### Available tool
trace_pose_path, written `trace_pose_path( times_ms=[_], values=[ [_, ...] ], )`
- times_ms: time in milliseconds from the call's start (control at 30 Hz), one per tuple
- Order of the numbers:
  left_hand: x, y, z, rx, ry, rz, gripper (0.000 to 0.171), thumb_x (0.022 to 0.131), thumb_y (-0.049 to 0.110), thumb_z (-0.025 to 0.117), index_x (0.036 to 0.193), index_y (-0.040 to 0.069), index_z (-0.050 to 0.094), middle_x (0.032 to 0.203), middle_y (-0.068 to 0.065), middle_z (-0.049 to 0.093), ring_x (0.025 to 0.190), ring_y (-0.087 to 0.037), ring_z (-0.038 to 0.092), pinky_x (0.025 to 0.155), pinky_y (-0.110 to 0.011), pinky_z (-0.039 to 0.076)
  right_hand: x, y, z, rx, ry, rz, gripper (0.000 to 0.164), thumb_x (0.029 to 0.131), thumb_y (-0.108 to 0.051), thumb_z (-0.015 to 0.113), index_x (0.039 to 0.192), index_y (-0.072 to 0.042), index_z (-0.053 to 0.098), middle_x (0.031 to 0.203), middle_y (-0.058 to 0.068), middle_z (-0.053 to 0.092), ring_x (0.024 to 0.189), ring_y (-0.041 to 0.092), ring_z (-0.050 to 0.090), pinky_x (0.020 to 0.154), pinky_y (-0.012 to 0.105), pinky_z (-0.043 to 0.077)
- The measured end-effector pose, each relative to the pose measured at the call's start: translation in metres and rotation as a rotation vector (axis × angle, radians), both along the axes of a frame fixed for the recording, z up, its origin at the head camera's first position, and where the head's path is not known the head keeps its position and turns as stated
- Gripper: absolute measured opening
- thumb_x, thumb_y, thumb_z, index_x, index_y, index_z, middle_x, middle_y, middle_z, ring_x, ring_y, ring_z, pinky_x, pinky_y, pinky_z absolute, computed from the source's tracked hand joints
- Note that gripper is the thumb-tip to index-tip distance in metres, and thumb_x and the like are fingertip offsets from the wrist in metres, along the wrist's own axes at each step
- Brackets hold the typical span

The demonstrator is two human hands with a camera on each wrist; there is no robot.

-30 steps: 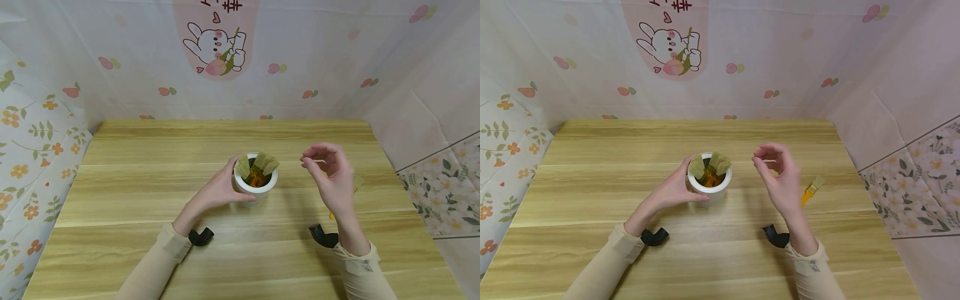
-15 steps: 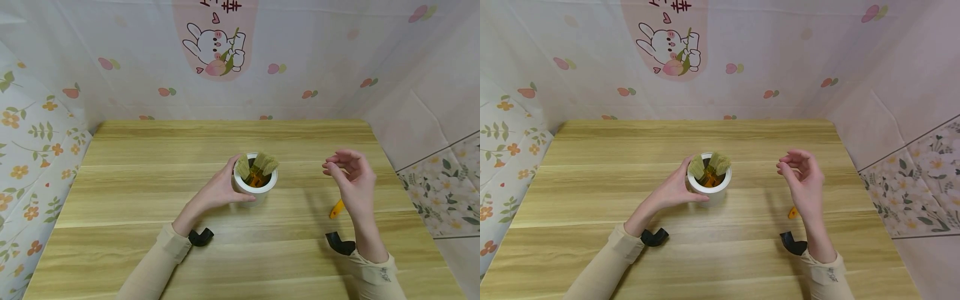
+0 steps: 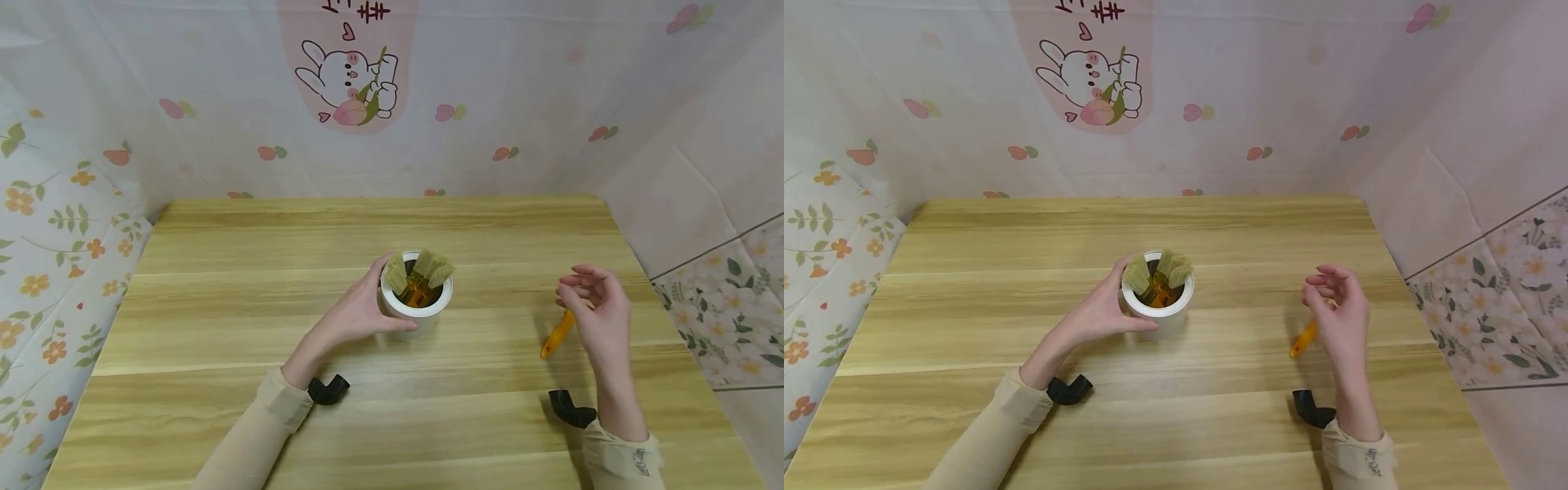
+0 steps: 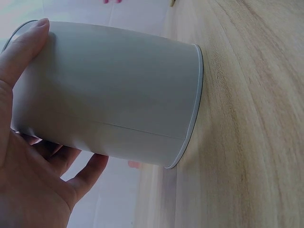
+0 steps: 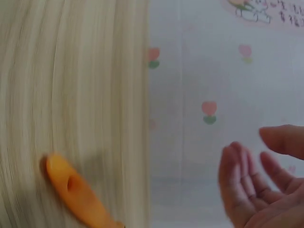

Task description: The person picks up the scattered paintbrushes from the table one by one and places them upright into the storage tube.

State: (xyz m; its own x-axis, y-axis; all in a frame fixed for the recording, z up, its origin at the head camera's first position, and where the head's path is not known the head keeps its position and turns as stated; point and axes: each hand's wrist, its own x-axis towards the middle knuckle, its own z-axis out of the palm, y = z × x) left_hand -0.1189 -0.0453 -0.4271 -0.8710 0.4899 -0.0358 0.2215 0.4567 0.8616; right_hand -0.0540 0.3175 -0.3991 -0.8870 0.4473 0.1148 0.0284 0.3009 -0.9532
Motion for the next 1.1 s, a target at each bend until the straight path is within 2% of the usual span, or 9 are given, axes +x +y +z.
trace_pose_path(
  times_ms=[100,167,333,400,500,600,700,900,1100],
  values=[
    [-0.001,-0.001,0.0,0.0,0.005,-0.003,0.118,0.069,0.045,0.095,0.16,0.029,0.022,0.155,-0.002,0.046,0.142,-0.03,0.049,0.115,-0.06,0.041,-0.001,0.007,-0.001,0.226,-0.187,-0.023,0.042,0.097,-0.012,0.068,0.137,-0.009,0.056,0.107,-0.008,0.063,0.086,0.0,0.059,0.071,0.009,0.051],
    [-0.001,-0.001,-0.001,-0.004,0.003,-0.006,0.119,0.069,0.045,0.095,0.161,0.028,0.021,0.156,-0.003,0.045,0.143,-0.03,0.049,0.115,-0.061,0.041,0.0,0.013,-0.003,0.366,-0.287,-0.007,0.048,0.098,-0.019,0.068,0.142,-0.007,0.051,0.114,-0.002,0.063,0.09,0.002,0.056,0.07,0.007,0.045],
    [-0.001,-0.001,-0.001,-0.001,0.003,-0.005,0.12,0.069,0.046,0.095,0.161,0.028,0.021,0.156,-0.003,0.045,0.142,-0.03,0.049,0.115,-0.062,0.041,-0.003,0.027,-0.014,0.547,-0.415,0.083,0.06,0.098,-0.02,0.068,0.145,0.006,0.043,0.122,0.029,0.057,0.098,0.033,0.062,0.064,0.013,0.041],
    [-0.001,-0.001,-0.001,0.002,0.007,-0.01,0.119,0.069,0.046,0.095,0.161,0.027,0.021,0.156,-0.004,0.045,0.142,-0.03,0.048,0.115,-0.062,0.041,-0.005,0.032,-0.019,0.576,-0.459,0.107,0.065,0.097,-0.019,0.07,0.145,0.011,0.04,0.122,0.034,0.054,0.099,0.042,0.061,0.064,0.019,0.043],
    [-0.001,-0.001,-0.001,-0.003,0.008,-0.009,0.12,0.069,0.046,0.095,0.162,0.025,0.021,0.157,-0.004,0.044,0.143,-0.03,0.048,0.115,-0.062,0.04,-0.006,0.037,-0.026,0.595,-0.528,0.117,0.072,0.095,-0.018,0.072,0.147,0.013,0.035,0.125,0.037,0.05,0.102,0.047,0.057,0.068,0.035,0.048],
    [-0.001,-0.001,-0.001,-0.012,0.002,-0.004,0.121,0.069,0.046,0.095,0.162,0.025,0.02,0.157,-0.004,0.044,0.143,-0.031,0.047,0.116,-0.062,0.04,-0.007,0.04,-0.029,0.589,-0.588,0.114,0.079,0.092,-0.017,0.074,0.15,0.014,0.03,0.132,0.042,0.045,0.111,0.05,0.049,0.081,0.054,0.048],
    [-0.001,-0.001,0.0,-0.012,-0.002,-0.001,0.122,0.068,0.044,0.096,0.162,0.025,0.02,0.158,-0.005,0.043,0.144,-0.032,0.047,0.116,-0.062,0.04,-0.008,0.041,-0.03,0.583,-0.631,0.11,0.084,0.089,-0.014,0.076,0.151,0.014,0.026,0.139,0.046,0.036,0.122,0.056,0.04,0.097,0.067,0.041],
    [-0.001,-0.002,0.001,-0.022,-0.008,0.002,0.124,0.067,0.046,0.096,0.162,0.025,0.019,0.158,-0.005,0.042,0.145,-0.032,0.046,0.116,-0.061,0.04,-0.009,0.042,-0.031,0.582,-0.666,0.107,0.089,0.086,-0.01,0.076,0.153,0.015,0.022,0.141,0.047,0.03,0.127,0.058,0.034,0.104,0.07,0.036],
    [-0.001,-0.002,0.0,-0.018,-0.01,-0.007,0.124,0.068,0.047,0.095,0.163,0.024,0.018,0.159,-0.006,0.042,0.146,-0.032,0.046,0.116,-0.061,0.04,-0.009,0.043,-0.031,0.554,-0.683,0.119,0.093,0.088,-0.012,0.076,0.154,0.016,0.018,0.13,0.041,0.045,0.115,0.053,0.047,0.096,0.064,0.043]
  ],
)
